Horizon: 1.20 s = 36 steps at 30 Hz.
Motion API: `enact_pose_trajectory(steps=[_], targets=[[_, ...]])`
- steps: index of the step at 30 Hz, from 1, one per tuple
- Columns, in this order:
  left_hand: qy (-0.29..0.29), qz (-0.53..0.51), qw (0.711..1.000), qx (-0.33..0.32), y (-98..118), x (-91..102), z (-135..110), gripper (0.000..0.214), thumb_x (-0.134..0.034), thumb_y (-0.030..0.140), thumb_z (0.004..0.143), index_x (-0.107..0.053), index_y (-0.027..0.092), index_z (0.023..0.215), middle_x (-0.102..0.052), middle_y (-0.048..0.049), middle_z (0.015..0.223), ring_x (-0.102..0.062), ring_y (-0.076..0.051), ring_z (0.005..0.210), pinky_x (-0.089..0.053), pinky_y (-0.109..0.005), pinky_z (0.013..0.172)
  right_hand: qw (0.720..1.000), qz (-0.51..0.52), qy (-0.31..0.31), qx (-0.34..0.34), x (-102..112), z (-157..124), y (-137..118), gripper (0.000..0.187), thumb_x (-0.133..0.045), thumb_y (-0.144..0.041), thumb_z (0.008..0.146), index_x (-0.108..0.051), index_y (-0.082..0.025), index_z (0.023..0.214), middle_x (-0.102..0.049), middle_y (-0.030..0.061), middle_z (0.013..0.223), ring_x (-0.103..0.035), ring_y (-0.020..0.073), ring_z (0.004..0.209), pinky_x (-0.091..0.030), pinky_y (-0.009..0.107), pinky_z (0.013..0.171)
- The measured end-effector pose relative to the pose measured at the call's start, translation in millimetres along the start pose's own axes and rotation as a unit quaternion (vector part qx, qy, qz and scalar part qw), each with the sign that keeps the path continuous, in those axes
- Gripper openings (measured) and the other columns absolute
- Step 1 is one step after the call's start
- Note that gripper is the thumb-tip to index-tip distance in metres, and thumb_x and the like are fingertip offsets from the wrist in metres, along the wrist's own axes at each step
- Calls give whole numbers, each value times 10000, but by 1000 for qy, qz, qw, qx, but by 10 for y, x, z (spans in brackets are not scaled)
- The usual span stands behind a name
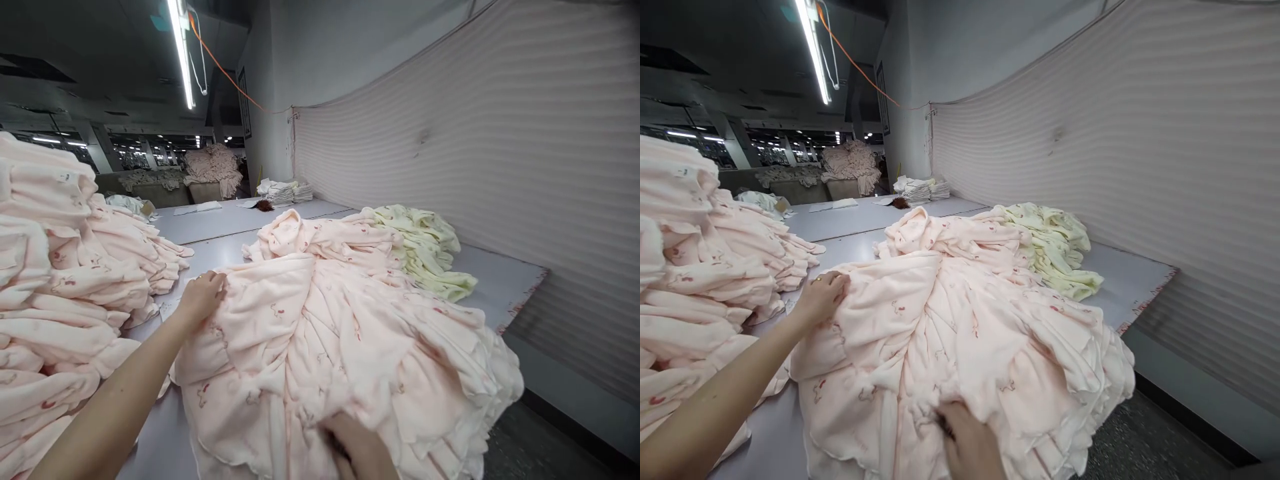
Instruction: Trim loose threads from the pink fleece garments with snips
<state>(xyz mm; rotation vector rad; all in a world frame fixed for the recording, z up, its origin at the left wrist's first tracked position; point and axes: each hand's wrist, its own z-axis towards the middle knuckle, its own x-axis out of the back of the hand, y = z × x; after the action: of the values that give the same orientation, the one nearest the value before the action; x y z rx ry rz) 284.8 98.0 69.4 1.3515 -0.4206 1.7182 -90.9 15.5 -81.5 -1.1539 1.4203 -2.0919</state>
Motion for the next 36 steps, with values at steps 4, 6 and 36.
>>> enact_pose_trajectory(steps=[4, 6, 36], targets=[[-40, 3, 994, -102, 212, -227, -706, 368, -486, 99, 822, -599, 211, 1154, -583, -159, 1288, -482, -330, 1221, -255, -534, 1047, 996, 13, 35, -83, 177, 105, 161, 308, -485, -402, 862, -699, -212, 748, -744, 71, 773, -679, 270, 771, -480, 338, 705], [-101, -23, 975, -198, 401, -402, -1215, 366, -499, 106, 824, -607, 245, 1145, -633, -112, 1250, -523, -276, 1199, -305, -453, 1052, 996, 32, 33, -77, 197, 140, 154, 353, -474, -443, 880, -651, -216, 676, -707, 48, 687, -658, 252, 701, -464, 323, 664], [-188, -477, 857, 59, 1282, -554, -2004, 192, -512, 45, 684, -436, 220, 670, -627, -93, 1237, -556, -263, 1114, -419, -342, 833, 998, 42, 31, -24, 50, -144, -477, 217, -497, -370, 899, -627, -210, 963, -688, 51, 891, -636, 198, 811, -484, 258, 734]])
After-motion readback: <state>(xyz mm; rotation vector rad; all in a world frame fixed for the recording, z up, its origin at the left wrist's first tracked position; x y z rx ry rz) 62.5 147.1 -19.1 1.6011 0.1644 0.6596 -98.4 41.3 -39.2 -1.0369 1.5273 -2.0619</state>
